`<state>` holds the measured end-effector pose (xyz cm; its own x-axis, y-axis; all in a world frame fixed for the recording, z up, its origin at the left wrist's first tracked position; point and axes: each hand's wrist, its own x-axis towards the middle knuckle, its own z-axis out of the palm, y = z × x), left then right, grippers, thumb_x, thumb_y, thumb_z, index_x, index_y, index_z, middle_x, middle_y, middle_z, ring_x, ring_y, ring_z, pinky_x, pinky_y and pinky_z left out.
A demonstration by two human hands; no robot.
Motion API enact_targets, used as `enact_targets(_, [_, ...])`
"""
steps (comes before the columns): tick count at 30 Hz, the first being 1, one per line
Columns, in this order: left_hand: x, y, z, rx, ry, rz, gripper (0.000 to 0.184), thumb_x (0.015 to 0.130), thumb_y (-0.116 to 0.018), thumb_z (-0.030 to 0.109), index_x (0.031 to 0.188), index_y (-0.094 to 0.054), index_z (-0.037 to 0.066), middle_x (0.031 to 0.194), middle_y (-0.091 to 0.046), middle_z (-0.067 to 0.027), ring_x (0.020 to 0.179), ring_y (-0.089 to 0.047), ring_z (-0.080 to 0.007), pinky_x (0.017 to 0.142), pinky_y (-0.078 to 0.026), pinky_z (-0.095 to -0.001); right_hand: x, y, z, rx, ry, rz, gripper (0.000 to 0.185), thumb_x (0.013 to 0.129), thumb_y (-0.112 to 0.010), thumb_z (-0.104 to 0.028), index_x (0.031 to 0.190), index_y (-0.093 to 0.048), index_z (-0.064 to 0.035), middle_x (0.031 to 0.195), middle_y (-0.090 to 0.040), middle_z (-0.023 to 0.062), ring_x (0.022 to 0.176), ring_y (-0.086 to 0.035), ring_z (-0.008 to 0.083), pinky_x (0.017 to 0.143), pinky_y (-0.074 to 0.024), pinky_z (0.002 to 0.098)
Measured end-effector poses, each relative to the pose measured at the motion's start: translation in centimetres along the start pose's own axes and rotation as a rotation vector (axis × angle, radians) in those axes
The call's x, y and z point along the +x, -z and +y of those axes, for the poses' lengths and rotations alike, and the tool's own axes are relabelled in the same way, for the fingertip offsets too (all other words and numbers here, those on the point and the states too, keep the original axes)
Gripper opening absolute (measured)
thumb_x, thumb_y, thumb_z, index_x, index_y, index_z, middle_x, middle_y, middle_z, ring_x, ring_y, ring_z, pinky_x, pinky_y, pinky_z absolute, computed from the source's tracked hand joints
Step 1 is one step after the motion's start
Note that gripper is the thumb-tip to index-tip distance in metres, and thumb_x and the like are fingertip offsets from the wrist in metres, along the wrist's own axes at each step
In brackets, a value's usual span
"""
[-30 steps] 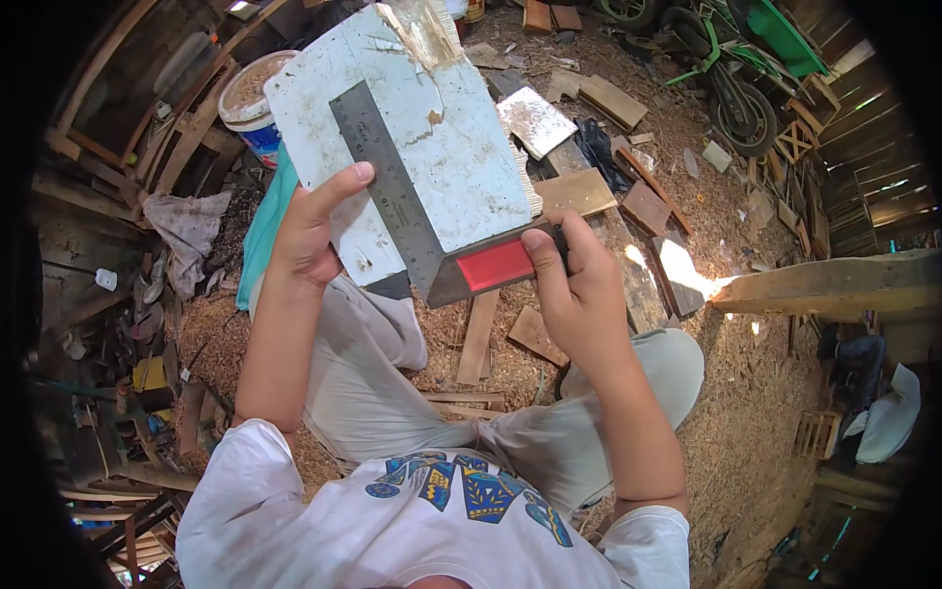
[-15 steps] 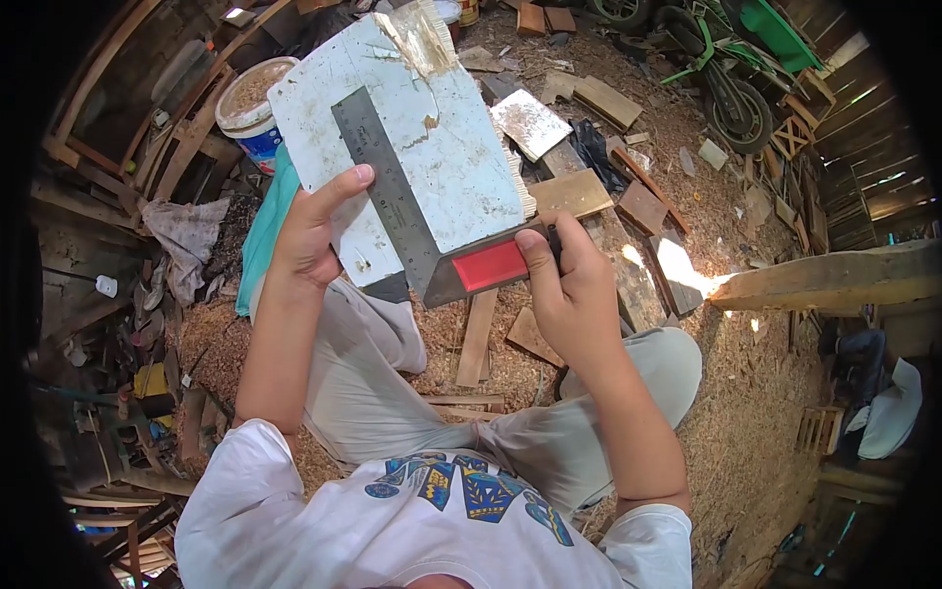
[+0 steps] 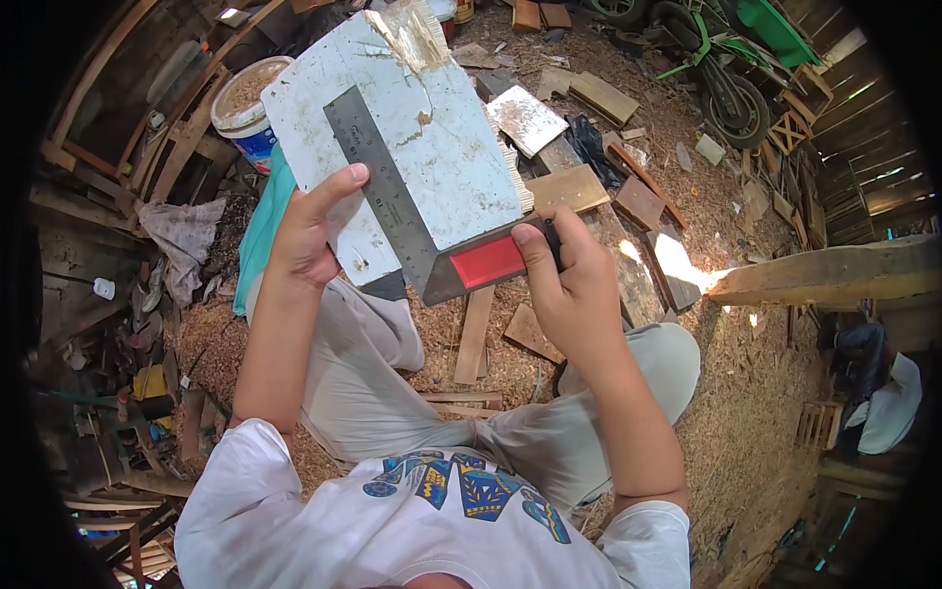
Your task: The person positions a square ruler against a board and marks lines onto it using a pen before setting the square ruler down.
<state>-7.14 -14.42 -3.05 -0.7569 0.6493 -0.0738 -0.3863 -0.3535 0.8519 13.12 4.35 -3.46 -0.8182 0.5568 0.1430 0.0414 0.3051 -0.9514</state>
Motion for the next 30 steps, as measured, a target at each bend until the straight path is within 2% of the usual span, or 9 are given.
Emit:
enact_targets(10, [-0.1,-0.6,-0.5,-0.047,-0.003,-0.005,0.056,0.086,-0.080,0.006,0.137,-0.058,0.000,0.128,-0.069,-0.0131,0.115,-0.069,-0.0257,0.100,-0.057,-0.0420,0.8,1.0,-0.3,-0.044,-0.051,-0.012,0.018,0.105,-0.064,-0.018,0.102,-0.065,-0.0001,0.070,-0.058,-0.0005,0.062,-0.047,0.0043,0.055,-0.0368,0.0257])
enact_targets(12, [0.0,-0.7,-0.8,-0.024,-0.005,0.018,0.056,0.085,-0.080,0.005,0.137,-0.058,0.000,0.128,-0.069,-0.0133,0.114,-0.069,-0.0256,0.101,-0.057,-0.0424,1.3,1.5,-0.3,-0.101,0.148,0.101,0.018,0.105,-0.064,-0.018,0.103,-0.065,0.0001,0.073,-0.059,-0.0009,0.064,-0.050,0.0041,0.055,-0.0377,0.0248])
enact_targets(15, [0.2,-0.4,-1.3,-0.041,0.028,0.004,0.055,0.086,-0.080,0.005,0.136,-0.058,-0.001,0.127,-0.069,-0.0133,0.115,-0.069,-0.0253,0.101,-0.057,-0.0420,1.7,2.5,-0.8,-0.033,0.172,0.308,0.014,0.104,-0.066,-0.015,0.104,-0.065,-0.0007,0.076,-0.061,-0.0008,0.065,-0.054,0.0044,0.056,-0.0393,0.0227])
enact_targets(17, [-0.1,-0.8,-1.3,-0.028,0.034,0.010,0.055,0.086,-0.080,0.004,0.136,-0.058,-0.001,0.127,-0.069,-0.0134,0.115,-0.068,-0.0252,0.101,-0.056,-0.0415,1.7,4.0,-0.8,-0.092,0.169,0.333,0.018,0.108,-0.058,-0.018,0.110,-0.064,-0.0015,0.077,-0.062,0.0017,0.064,-0.055,0.0066,0.057,-0.0418,0.0214])
enact_targets(20, [-0.4,-1.1,-1.9,-0.015,0.058,0.015,0.055,0.086,-0.079,0.003,0.136,-0.058,-0.001,0.127,-0.069,-0.0136,0.115,-0.068,-0.0252,0.101,-0.056,-0.0406,2.0,4.1,-1.7,0.486,0.194,0.366,0.038,0.111,-0.033,-0.028,0.116,-0.058,-0.0008,0.088,-0.063,0.0094,0.070,-0.059,0.0162,0.067,-0.0497,0.0299])
enact_targets(23, [-0.7,-1.3,-2.9,-0.016,0.090,0.011,0.055,0.086,-0.079,0.003,0.136,-0.058,-0.002,0.127,-0.069,-0.0140,0.115,-0.068,-0.0253,0.102,-0.055,-0.0400,2.1,3.7,-1.9,0.636,0.151,0.484,0.044,0.110,-0.031,-0.035,0.112,-0.059,-0.0008,0.089,-0.061,0.0101,0.072,-0.058,0.0175,0.071,-0.0505,0.0319])
enact_targets(25, [-0.9,-1.5,-3.4,-0.015,0.108,0.004,0.055,0.086,-0.079,0.002,0.136,-0.058,-0.002,0.127,-0.069,-0.0142,0.115,-0.068,-0.0253,0.102,-0.055,-0.0399,1.8,5.7,0.3,0.709,0.128,0.465,0.055,0.110,-0.028,-0.045,0.113,-0.059,0.0003,0.083,-0.059,0.0079,0.066,-0.054,0.0168,0.068,-0.0499,0.0301])
enact_targets(27, [-1.2,-1.7,-3.6,0.062,0.122,0.006,0.056,0.086,-0.078,0.005,0.138,-0.057,-0.001,0.127,-0.069,-0.0141,0.114,-0.069,-0.0256,0.099,-0.058,-0.0420,1.2,7.4,1.3,0.797,0.194,-0.030,0.063,0.112,-0.024,-0.049,0.119,-0.059,0.0026,0.068,-0.045,0.0016,0.059,-0.046,0.0168,0.065,-0.0475,0.0304])
enact_targets(30, [-1.5,-2.1,-3.7,0.030,0.148,-0.026,0.056,0.086,-0.079,0.002,0.137,-0.057,-0.002,0.126,-0.069,-0.0140,0.113,-0.069,-0.0249,0.101,-0.056,-0.0394,0.2,3.9,-1.0,0.567,0.193,0.081,0.064,0.112,-0.028,-0.050,0.121,-0.061,0.0033,0.076,-0.060,0.0046,0.064,-0.056,0.0130,0.064,-0.0483,0.0265])
